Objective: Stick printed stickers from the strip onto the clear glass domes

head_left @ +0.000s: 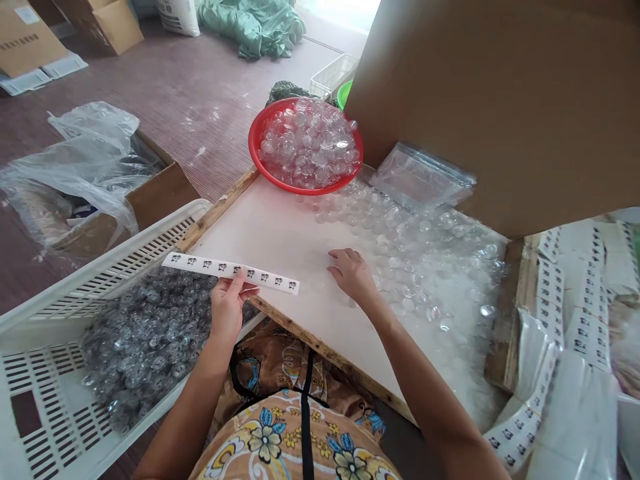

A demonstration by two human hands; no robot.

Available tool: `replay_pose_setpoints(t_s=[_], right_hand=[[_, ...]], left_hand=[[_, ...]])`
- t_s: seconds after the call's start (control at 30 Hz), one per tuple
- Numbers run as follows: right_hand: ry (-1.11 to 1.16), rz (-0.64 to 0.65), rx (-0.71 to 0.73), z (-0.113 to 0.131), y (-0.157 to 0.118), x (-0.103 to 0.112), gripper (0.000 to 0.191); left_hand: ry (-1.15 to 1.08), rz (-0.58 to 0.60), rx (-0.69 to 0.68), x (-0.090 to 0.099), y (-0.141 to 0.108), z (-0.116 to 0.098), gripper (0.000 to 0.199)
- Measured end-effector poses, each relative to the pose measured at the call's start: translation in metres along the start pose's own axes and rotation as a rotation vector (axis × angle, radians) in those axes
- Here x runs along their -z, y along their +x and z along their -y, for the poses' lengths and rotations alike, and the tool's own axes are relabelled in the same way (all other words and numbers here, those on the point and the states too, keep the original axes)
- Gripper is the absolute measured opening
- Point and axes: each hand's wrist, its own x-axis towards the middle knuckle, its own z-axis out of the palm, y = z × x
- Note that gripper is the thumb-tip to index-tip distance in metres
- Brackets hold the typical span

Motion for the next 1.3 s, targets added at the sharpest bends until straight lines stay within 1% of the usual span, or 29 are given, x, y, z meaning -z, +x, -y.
replay_pose_setpoints(t_s=[0.13, 0.23, 0.4, 0.5, 0.6, 0.7, 0.77, 0.9, 1.0, 1.07, 1.13, 1.2, 1.27, 1.3], right_hand=[[-0.001, -0.026, -0.008, 0.002, -0.006, 0.002, 0.029], [-0.037, 0.01, -0.022, 0.007, -0.009, 0.004, 0.024], [-0.171, 0.068, -0.07, 0.016, -0.007, 0.01, 0.012], [-0.219, 0.119, -0.109, 0.016, -0.007, 0.014, 0.013], [-0.21, 0.125, -0.109, 0.014, -0.01, 0.014, 0.014], [-0.17, 0.092, -0.087, 0.008, -0.016, 0.014, 0.015], [-0.13, 0.045, -0.073, 0.001, -0.023, 0.014, 0.013], [-0.084, -0.09, -0.068, -0.018, -0.046, 0.017, 0.008], [-0.116, -0.159, -0.084, -0.029, -0.064, 0.021, 0.009], [-0.152, -0.223, -0.117, -0.028, -0.072, 0.024, 0.01], [-0.157, -0.285, -0.121, -0.022, -0.076, 0.024, 0.011], [-0.125, -0.282, -0.064, -0.014, -0.078, 0.022, 0.014], [-0.103, -0.217, -0.001, -0.008, -0.081, 0.017, 0.016], [-0.105, -0.188, 0.005, -0.006, -0.083, 0.015, 0.016]], left_hand=[[0.003, 0.003, -0.006, 0.0, 0.001, 0.001, 0.041], [0.007, 0.019, 0.001, -0.001, 0.0, 0.002, 0.04], [0.012, 0.041, 0.01, -0.002, -0.001, 0.001, 0.04], [0.005, 0.025, 0.007, -0.001, 0.0, 0.001, 0.04], [0.001, 0.009, 0.005, 0.001, 0.0, 0.003, 0.041], [-0.005, 0.012, 0.008, 0.001, 0.0, 0.003, 0.041], [-0.012, 0.016, 0.007, 0.001, 0.0, 0.003, 0.04], [-0.022, 0.018, 0.004, 0.001, 0.001, 0.004, 0.038], [-0.022, 0.015, 0.008, 0.0, 0.002, 0.006, 0.038], [-0.016, 0.018, 0.015, -0.002, 0.002, 0.007, 0.039], [-0.01, 0.026, 0.026, -0.005, 0.002, 0.008, 0.039], [-0.008, 0.03, 0.032, -0.007, 0.001, 0.007, 0.04], [-0.005, 0.022, 0.03, -0.008, 0.001, 0.006, 0.04], [-0.003, 0.016, 0.025, -0.008, 0.0, 0.006, 0.04]])
